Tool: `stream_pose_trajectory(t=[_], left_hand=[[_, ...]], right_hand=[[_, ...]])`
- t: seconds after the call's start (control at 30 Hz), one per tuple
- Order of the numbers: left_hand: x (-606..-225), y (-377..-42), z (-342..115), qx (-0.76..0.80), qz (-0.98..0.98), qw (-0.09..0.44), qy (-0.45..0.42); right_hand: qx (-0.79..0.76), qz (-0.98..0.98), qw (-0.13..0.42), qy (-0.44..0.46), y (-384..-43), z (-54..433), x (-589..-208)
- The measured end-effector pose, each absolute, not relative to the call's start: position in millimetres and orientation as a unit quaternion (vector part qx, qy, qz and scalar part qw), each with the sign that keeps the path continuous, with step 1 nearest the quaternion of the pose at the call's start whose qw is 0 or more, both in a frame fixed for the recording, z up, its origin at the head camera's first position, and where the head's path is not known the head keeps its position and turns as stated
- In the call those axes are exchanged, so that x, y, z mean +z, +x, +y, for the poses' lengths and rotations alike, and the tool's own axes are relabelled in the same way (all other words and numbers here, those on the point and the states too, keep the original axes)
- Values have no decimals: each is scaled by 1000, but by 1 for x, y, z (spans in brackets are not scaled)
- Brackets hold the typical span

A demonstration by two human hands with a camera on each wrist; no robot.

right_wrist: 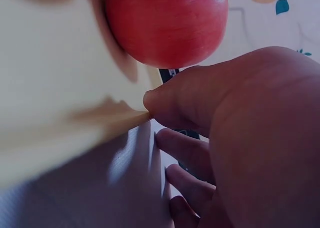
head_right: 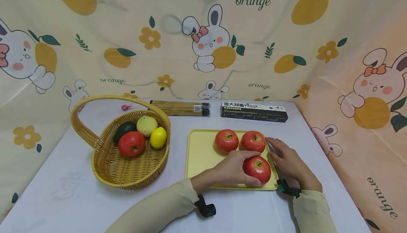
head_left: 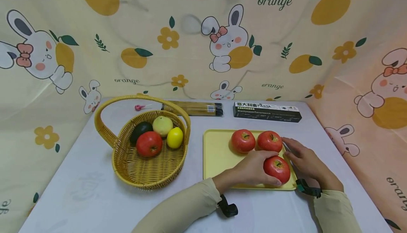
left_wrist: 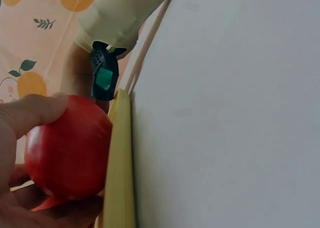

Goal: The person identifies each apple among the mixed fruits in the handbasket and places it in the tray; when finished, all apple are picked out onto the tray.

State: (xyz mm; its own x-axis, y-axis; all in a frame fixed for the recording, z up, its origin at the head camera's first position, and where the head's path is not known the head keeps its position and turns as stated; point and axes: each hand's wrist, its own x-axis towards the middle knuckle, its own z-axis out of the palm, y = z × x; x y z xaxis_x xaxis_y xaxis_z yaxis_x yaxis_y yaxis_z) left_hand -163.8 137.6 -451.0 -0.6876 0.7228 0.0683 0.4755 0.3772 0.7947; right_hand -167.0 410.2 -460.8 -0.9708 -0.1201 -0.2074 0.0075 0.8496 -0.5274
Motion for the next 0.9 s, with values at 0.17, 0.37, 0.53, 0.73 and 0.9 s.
stream_pose_trajectory(t=[0.17,0.37,0.53,0.73,0.9], left_hand=[[-453,-163,146,404,820,122,388],[-451,-163,152,363,826,92,422],[-447,-160,148,321,841,77,428],[-436,-156,127,299,852,63,425],[-423,-153,95,365,821,83,431]], right_hand=[[-272,955,117,-32,-168,410,-460],[-272,954,122,-31,-169,410,-459],[-275,953,119,-37,-169,410,-460],[-281,952,115,-43,-169,409,-460],[-282,951,119,-42,-168,409,-460]])
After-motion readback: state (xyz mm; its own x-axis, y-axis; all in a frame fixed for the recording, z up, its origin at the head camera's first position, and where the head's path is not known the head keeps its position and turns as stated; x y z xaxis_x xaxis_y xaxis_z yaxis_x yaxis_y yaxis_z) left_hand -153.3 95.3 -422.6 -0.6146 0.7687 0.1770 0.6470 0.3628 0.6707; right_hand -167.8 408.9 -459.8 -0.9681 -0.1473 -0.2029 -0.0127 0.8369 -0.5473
